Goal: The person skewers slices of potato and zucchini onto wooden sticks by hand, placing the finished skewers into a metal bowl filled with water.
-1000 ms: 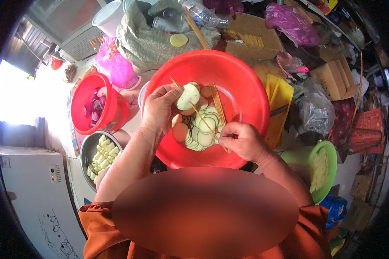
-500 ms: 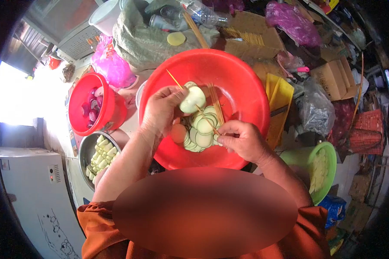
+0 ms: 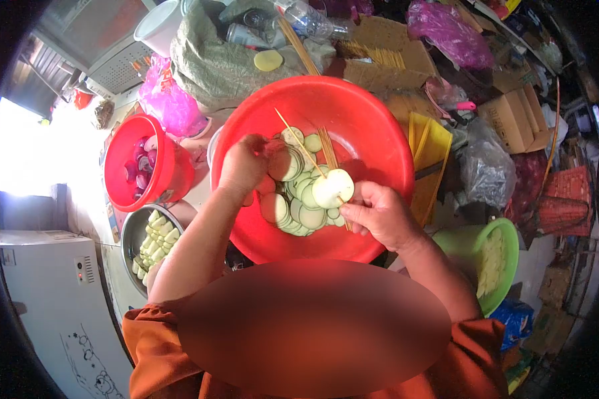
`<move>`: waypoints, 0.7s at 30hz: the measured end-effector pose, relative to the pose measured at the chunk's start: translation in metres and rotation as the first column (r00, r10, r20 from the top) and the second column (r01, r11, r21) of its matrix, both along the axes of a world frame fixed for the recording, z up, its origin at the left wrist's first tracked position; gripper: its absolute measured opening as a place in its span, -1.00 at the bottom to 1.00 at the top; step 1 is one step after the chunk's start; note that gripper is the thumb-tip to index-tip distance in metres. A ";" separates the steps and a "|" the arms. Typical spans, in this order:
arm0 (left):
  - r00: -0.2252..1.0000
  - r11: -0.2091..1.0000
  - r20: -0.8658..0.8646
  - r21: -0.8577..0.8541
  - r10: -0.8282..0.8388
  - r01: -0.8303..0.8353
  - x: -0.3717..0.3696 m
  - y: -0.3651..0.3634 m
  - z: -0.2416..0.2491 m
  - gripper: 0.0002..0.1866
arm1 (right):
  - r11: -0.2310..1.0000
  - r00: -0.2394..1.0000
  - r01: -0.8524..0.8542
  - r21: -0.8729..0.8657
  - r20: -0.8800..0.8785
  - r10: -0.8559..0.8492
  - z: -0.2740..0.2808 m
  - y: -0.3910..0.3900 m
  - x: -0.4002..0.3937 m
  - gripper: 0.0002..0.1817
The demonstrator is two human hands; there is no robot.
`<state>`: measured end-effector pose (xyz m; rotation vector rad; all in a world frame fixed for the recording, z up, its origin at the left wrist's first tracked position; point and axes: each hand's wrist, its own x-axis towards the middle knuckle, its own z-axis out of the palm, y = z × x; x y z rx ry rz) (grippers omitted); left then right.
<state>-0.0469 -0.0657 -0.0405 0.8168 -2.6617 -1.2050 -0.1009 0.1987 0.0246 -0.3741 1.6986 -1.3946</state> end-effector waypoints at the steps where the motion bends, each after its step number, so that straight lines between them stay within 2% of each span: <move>1: 1.000 1.000 -0.002 0.000 0.001 -0.001 0.001 0.002 -0.003 -0.73 | 1.000 1.000 -0.001 0.000 -0.002 0.001 0.002 0.000 0.001 -0.82; 3: 0.967 0.958 0.238 -0.248 -0.087 0.147 0.005 0.014 -0.006 -0.68 | 1.000 0.999 0.012 0.015 0.031 -0.012 0.004 -0.001 0.004 -0.81; 4: 0.959 0.944 0.271 -0.284 -0.088 0.167 0.003 0.017 -0.005 -0.68 | 1.000 0.999 0.011 0.017 0.031 -0.012 0.004 -0.001 0.004 -0.81; 8: 0.973 0.932 0.229 -0.348 -0.020 0.101 0.000 0.026 0.010 -0.74 | 0.999 1.000 -0.010 0.052 0.004 0.010 0.003 0.001 0.005 -0.81; 11: 0.946 0.895 0.320 -0.407 -0.044 0.180 0.002 0.028 0.021 -0.70 | 0.997 1.000 -0.025 0.069 0.001 0.025 0.008 0.002 0.008 -0.82; 12: 0.960 0.983 0.275 -0.151 -0.060 0.104 0.003 0.025 0.028 -0.73 | 0.997 0.999 -0.035 0.071 0.002 0.035 0.009 0.003 0.009 -0.82; 13: 0.972 0.992 0.226 0.121 -0.061 0.034 0.003 0.021 0.031 -0.76 | 0.997 0.999 -0.036 0.069 0.001 0.036 0.009 0.004 0.010 -0.82; 14: 0.972 0.992 0.225 0.119 -0.060 0.034 0.002 0.007 0.021 -0.76 | 0.995 0.998 -0.067 0.074 -0.002 0.067 0.008 0.006 0.010 -0.82; 15: 0.999 0.881 0.033 0.472 0.025 -0.037 0.001 -0.016 0.000 -0.80 | 0.992 0.995 -0.097 0.079 -0.005 0.098 0.008 0.008 0.011 -0.80; 16: 0.978 0.644 -0.116 0.765 0.174 -0.024 -0.001 -0.023 0.002 -0.85 | 0.992 0.995 -0.100 0.075 -0.007 0.101 0.008 0.009 0.012 -0.80; 17: 0.977 0.647 -0.117 0.762 0.178 -0.026 0.001 -0.026 0.004 -0.85 | 0.994 0.995 -0.101 0.037 -0.001 0.101 0.009 0.010 0.014 -0.79; 19: 0.875 0.417 -0.133 0.905 0.465 -0.084 0.002 -0.018 0.044 -0.94 | 0.994 0.994 -0.108 -0.003 0.005 0.108 0.010 0.010 0.015 -0.77; 20: 0.884 0.417 -0.203 0.909 0.421 0.010 0.007 -0.028 0.036 -0.91 | 0.992 0.992 -0.128 -0.016 0.017 0.128 0.011 0.010 0.015 -0.76; 21: 0.882 0.418 -0.204 0.908 0.425 0.008 0.007 -0.030 0.037 -0.91 | 0.989 0.989 -0.147 -0.029 0.028 0.148 0.012 0.010 0.016 -0.75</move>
